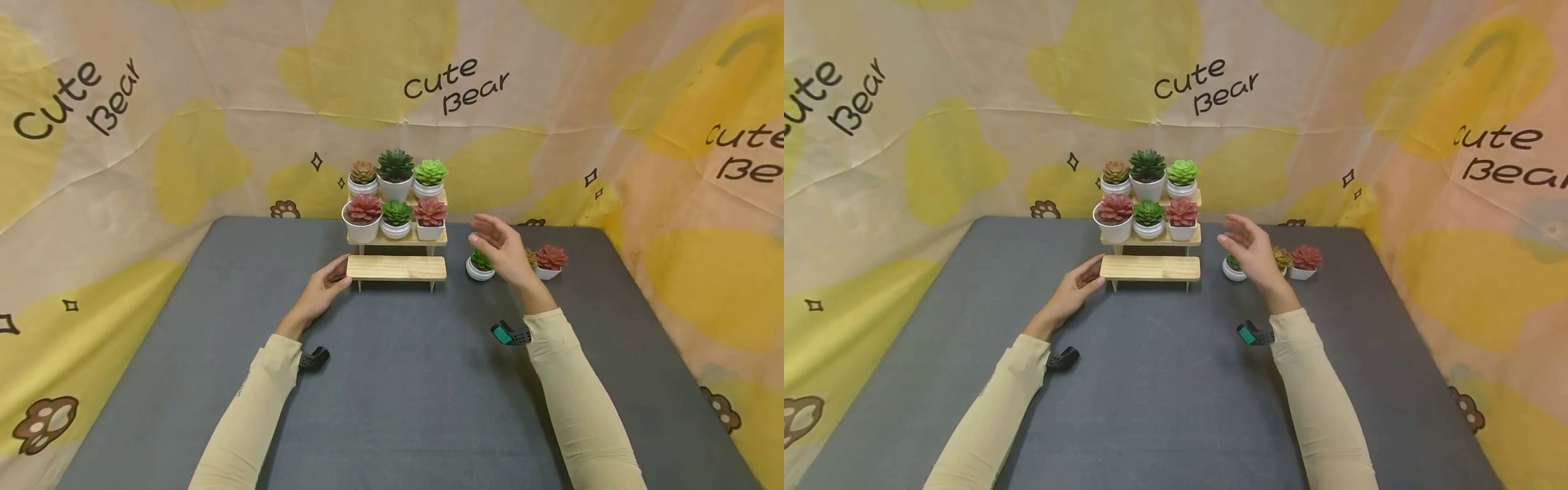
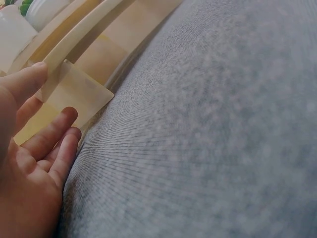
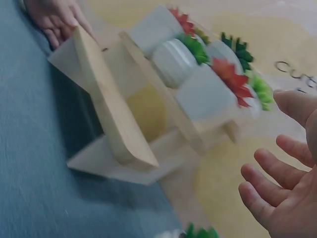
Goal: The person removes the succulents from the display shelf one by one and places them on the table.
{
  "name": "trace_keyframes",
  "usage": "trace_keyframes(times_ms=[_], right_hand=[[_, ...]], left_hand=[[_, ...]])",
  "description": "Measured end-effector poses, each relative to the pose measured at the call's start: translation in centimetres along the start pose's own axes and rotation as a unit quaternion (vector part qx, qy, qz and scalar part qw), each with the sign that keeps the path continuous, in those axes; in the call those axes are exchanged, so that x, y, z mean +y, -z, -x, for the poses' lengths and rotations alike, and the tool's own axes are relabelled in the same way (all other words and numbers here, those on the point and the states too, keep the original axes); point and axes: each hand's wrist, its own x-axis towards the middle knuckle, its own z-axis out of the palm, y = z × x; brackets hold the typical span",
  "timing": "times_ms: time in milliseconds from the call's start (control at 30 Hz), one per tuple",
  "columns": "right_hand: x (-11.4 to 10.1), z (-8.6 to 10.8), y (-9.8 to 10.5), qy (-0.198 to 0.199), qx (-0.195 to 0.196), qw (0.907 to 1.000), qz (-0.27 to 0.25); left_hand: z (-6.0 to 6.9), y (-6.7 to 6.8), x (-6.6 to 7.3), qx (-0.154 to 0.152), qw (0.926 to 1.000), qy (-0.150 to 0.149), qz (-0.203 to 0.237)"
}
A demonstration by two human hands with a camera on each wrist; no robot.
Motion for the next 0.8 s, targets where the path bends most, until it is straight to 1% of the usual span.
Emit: trace_keyframes(times_ms=[200,267,433,600,800], right_hand=[[0.3,-1.9,-2.1,-0.012,-0.042,0.9991,0.003],[0.4,-2.4,-2.6,-0.017,-0.049,0.9987,0.001],[0.1,-3.6,-3.5,-0.034,-0.053,0.998,0.007],[-0.1,-4.2,-3.9,-0.049,-0.058,0.9969,0.021],[-0.1,-4.5,-3.9,-0.045,-0.059,0.9967,0.034]], left_hand=[[0.1,0.0,0.0,-0.004,1.0,-0.002,-0.005],[0.1,0.1,0.0,-0.005,1.0,-0.001,-0.002],[0.1,0.1,0.1,-0.002,1.0,-0.007,-0.007],[0.1,0.2,0.0,0.003,0.9999,-0.005,-0.009],[0.1,0.1,0.1,0.004,0.9999,-0.002,-0.013]])
